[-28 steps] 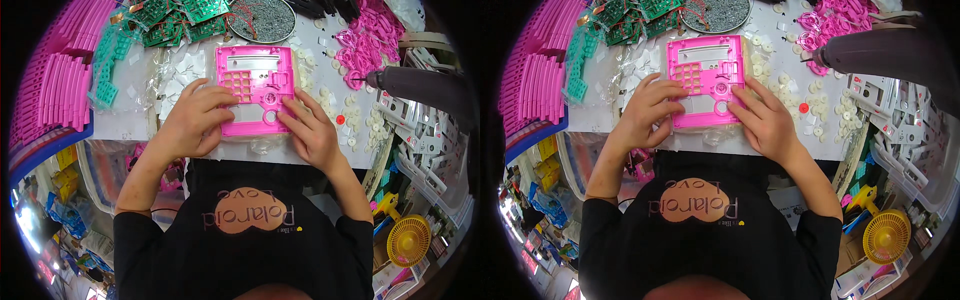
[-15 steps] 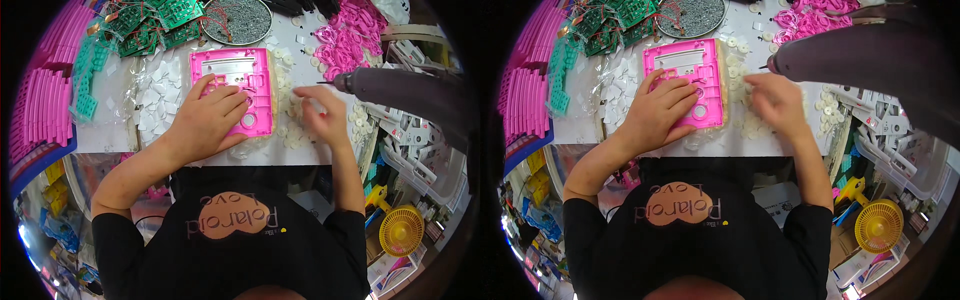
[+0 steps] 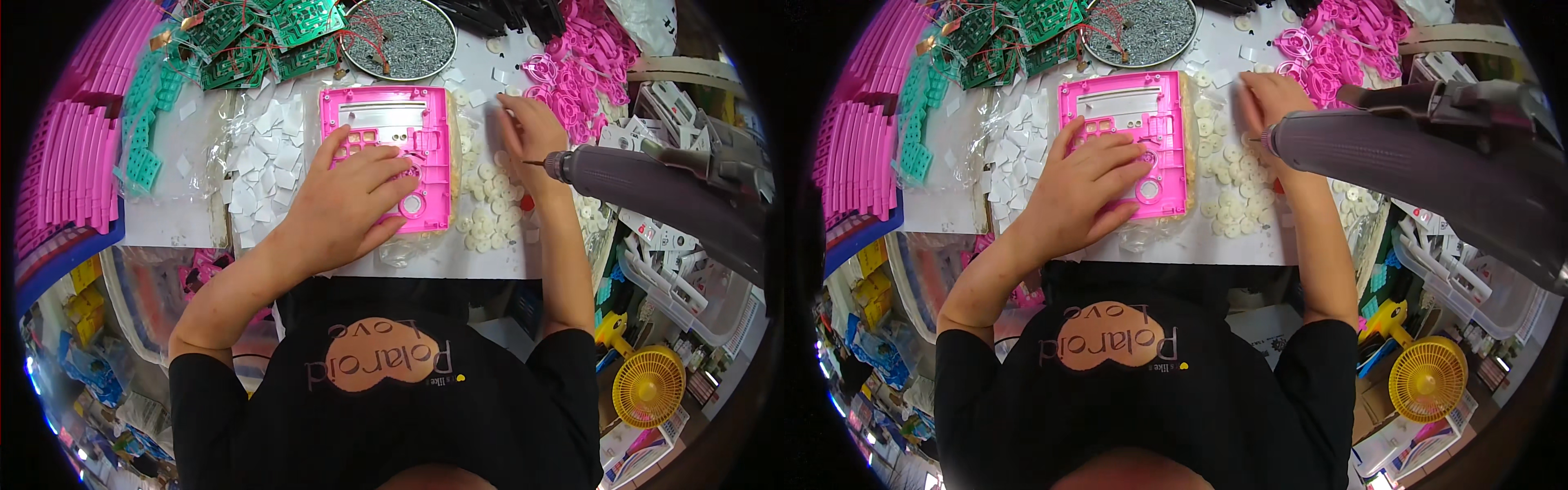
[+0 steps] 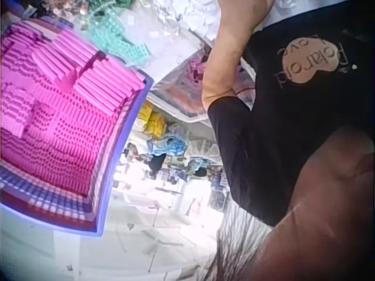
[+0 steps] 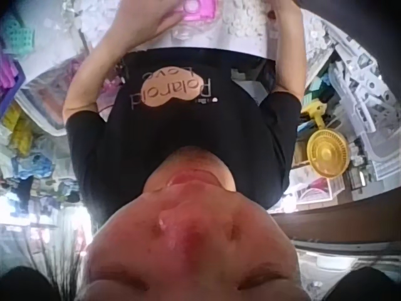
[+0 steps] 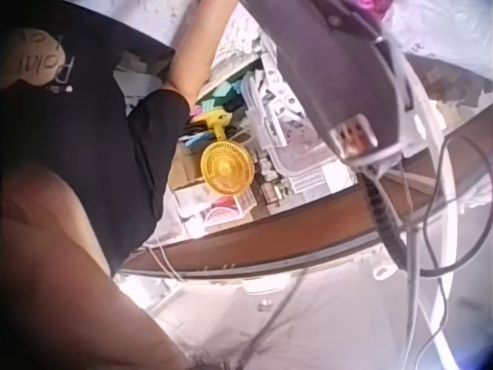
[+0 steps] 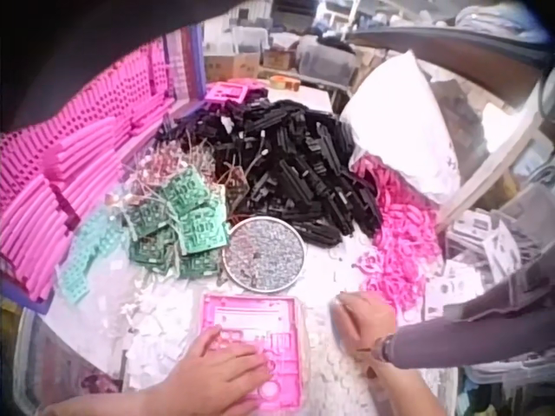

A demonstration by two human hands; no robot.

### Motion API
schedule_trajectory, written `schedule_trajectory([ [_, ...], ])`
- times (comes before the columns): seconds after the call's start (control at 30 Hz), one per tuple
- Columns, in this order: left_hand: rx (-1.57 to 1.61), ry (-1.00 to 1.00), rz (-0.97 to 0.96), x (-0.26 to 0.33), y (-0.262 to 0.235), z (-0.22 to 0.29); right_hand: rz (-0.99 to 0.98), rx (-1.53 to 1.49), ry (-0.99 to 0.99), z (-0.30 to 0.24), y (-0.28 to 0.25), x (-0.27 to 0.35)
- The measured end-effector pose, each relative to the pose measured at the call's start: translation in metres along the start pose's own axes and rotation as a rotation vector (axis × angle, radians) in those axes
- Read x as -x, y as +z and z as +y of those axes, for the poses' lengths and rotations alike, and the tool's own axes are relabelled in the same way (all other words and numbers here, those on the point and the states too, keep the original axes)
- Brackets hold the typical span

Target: Assembling an electronic toy component by inserting a circuit board and securing it with screws using an electric screwdriver.

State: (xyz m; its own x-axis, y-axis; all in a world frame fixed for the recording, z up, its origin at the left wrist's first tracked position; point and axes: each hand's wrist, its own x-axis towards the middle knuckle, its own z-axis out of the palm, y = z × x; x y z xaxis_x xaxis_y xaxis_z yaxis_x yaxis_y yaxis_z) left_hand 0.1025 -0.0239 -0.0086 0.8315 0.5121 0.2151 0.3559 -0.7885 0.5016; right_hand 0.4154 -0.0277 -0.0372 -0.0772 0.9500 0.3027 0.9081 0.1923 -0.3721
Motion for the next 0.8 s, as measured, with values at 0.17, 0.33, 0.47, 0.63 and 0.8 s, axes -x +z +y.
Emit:
schedule_trajectory([
  [0.17, 0.467, -0.266, 0.115, 0.003, -0.010, 0.017, -0.068, -0.625, 0.326, -0.053, -0.013, 0.057],
  [0.33, 1.437, -0.674, -0.378, 0.002, -0.013, 0.016, -0.100, -0.667, -0.238, -0.113, -0.025, 0.055],
  [0.47, 1.315, -0.676, -0.127, 0.011, -0.014, 0.025, -0.055, -0.836, 0.035, -0.131, -0.026, 0.049],
  [0.63, 0.715, -0.508, 0.190, 0.019, 0.002, 0.040, -0.110, -0.734, 0.330, -0.146, -0.017, 0.053],
  [0.8, 0.414, -0.413, 0.170, 0.017, 0.007, 0.039, -0.180, -0.569, 0.373, -0.146, -0.016, 0.042],
])
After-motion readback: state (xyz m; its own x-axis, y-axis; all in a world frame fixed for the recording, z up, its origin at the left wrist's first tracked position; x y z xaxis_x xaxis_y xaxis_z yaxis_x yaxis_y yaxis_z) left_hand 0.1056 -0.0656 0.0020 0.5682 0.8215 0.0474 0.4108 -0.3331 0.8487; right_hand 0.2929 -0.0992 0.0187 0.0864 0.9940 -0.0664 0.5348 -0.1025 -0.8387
